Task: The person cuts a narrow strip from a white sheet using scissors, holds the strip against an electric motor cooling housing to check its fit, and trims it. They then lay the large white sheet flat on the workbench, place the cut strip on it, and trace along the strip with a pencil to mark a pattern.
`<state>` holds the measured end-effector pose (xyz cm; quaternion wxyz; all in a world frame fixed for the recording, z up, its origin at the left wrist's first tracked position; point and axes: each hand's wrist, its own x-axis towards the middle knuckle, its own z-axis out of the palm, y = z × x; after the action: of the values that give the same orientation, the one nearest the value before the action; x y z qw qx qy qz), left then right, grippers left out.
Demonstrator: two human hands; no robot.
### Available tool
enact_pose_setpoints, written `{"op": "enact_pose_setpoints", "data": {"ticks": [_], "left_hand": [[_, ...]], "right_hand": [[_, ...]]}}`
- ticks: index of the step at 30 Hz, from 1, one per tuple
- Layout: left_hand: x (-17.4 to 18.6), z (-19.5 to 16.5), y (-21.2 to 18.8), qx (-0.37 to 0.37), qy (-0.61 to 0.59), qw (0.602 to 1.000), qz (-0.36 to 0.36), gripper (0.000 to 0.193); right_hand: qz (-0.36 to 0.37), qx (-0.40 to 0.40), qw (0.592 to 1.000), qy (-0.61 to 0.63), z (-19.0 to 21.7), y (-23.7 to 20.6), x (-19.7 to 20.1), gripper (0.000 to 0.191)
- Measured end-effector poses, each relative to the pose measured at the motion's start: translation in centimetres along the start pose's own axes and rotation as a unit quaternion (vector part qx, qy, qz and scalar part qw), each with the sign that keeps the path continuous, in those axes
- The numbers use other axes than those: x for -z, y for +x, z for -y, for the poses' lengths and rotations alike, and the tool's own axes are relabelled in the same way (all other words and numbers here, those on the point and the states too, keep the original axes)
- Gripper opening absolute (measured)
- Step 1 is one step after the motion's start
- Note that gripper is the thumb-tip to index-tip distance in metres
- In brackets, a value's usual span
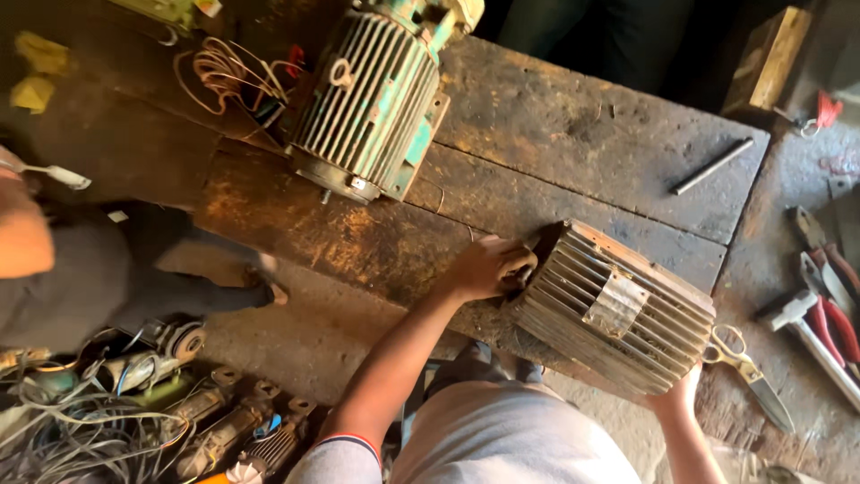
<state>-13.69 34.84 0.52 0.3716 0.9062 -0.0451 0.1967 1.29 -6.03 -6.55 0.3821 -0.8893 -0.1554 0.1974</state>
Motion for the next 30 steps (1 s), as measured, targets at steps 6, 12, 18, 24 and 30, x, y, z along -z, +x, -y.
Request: {"op": "enact_pose_setpoints", "data": {"ticks": [6,12,18,24,30], "left_hand": [[0.8,-0.8,-0.1,0.123,-0.024,0.988,0.095,0.019],[2.3,-3.5,0.8,0.192,-0.158,0.968,0.042,0.023],[1.5,-3.8,0.8,0.144,-0.047,0.988,-0.005,0.028],[2.3,-2.1,-0.4,0.249,0.035,0.963,-0.093,0.026],[6.7,-0.8,-4.8,0.326,0.179,0.915,-0.152,0.026]], "right_hand": [[0.018,0.042,0.994,0.104,0.1,-2.1,0.3,0.026],[0.024,0.032,0.998,0.048,2.5,-4.1,-0.1,0.03],[0.033,0.021,0.99,0.135,3.0,-4.2,0.2,0.031],[0.017,-0.039,0.99,0.131,6.6,-4.8,2.5,0.033],[-0.064,-0.051,0.977,0.196,12.3,-6.8,5.0,0.014]]}}
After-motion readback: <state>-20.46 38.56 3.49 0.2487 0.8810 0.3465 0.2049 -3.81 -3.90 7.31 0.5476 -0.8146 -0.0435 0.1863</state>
